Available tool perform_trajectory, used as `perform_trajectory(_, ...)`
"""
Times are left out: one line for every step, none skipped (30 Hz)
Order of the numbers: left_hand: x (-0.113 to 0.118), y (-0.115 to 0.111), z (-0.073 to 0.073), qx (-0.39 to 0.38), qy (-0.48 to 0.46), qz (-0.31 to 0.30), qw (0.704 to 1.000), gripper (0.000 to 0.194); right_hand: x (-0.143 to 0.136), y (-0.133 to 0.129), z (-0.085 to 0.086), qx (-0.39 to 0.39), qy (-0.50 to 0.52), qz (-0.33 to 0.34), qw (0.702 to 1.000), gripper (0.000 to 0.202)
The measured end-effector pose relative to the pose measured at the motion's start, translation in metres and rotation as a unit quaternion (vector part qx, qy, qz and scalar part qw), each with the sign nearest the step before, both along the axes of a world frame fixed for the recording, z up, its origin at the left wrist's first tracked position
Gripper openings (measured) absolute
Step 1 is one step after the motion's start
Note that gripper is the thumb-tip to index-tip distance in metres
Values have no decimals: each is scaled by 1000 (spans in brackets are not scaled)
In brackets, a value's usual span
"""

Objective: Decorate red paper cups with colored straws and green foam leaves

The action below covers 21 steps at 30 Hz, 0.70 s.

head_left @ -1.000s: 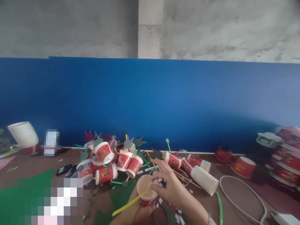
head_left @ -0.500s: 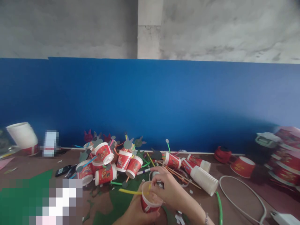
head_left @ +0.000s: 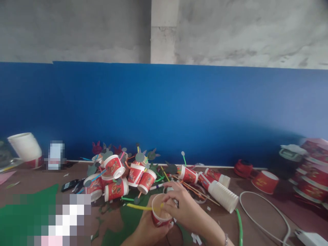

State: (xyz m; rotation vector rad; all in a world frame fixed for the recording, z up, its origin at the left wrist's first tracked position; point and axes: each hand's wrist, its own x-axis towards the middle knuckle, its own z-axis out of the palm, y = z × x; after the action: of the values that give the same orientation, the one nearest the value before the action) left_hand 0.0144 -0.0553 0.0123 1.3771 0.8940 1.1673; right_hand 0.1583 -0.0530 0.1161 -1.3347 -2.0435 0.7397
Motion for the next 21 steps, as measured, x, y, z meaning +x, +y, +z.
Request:
perform_trajectory(0,0,0,9,-6,1,1000,35,-1,-1,0,7,-4,3,1000,11)
perform_trajectory(0,0,1,21,-14,-4,1000,40,-1,-1,1,17,-8,6,1000,11)
perform_trajectory(-1,0,2,34,-24,-7,999,46,-1,-2,1,29,-10,9,999,11)
perform_trajectory(-1,-1,4,48,-32,-13,998,51,-2,-2,1,41,-13,11,999,12)
perform_trajectory(-2,-1,6,64,-37,-18,997,54,-2,-3,1,53,-15,14,998,14)
perform_trajectory(-2,-2,8,78,-40,-20,996,56,-2,-4,1,62,-16,17,998,14)
perform_trajectory(-3,-3,10,89,-39,-22,995,56,-3,-4,1,68,-18,20,997,15)
perform_trajectory(-3,-4,12,95,-36,-22,995,55,-3,-4,1,71,-19,24,997,16)
perform_trajectory(-3,-4,12,96,-32,-24,995,54,-3,-4,1,70,-19,27,997,17)
perform_trajectory(-3,-5,13,93,-32,-27,995,54,-3,-4,1,69,-19,28,997,17)
perform_trajectory(-2,-5,12,84,-35,-28,995,53,-3,-4,-1,66,-19,27,997,17)
perform_trajectory(-2,-4,10,69,-41,-25,996,53,-3,-3,-2,65,-19,24,997,17)
perform_trajectory(-2,-3,8,53,-49,-13,997,52,-3,-2,-3,70,-17,19,997,14)
perform_trajectory(-2,-1,5,34,-58,5,998,52,-3,-1,-4,82,-14,16,996,12)
perform_trajectory(-3,1,2,15,-68,37,997,51,-3,-1,-5,98,-8,12,995,13)
perform_trajectory(-4,4,-1,-1,-73,70,995,52,-3,-1,-4,120,1,5,993,18)
perform_trajectory(-5,6,-3,-20,-82,97,992,53,-2,-1,-3,146,14,-7,989,25)
perform_trajectory(-7,8,-5,-44,-96,126,986,55,-2,-3,-1,171,26,-23,985,30)
perform_trajectory(-8,9,-6,-72,-114,138,981,58,-1,-4,1,194,35,-40,980,30)
perform_trajectory(-9,10,-6,-99,-135,143,976,61,0,-6,3,209,36,-56,976,27)
perform_trajectory(-9,10,-5,-123,-155,144,970,64,1,-8,4,212,27,-69,975,22)
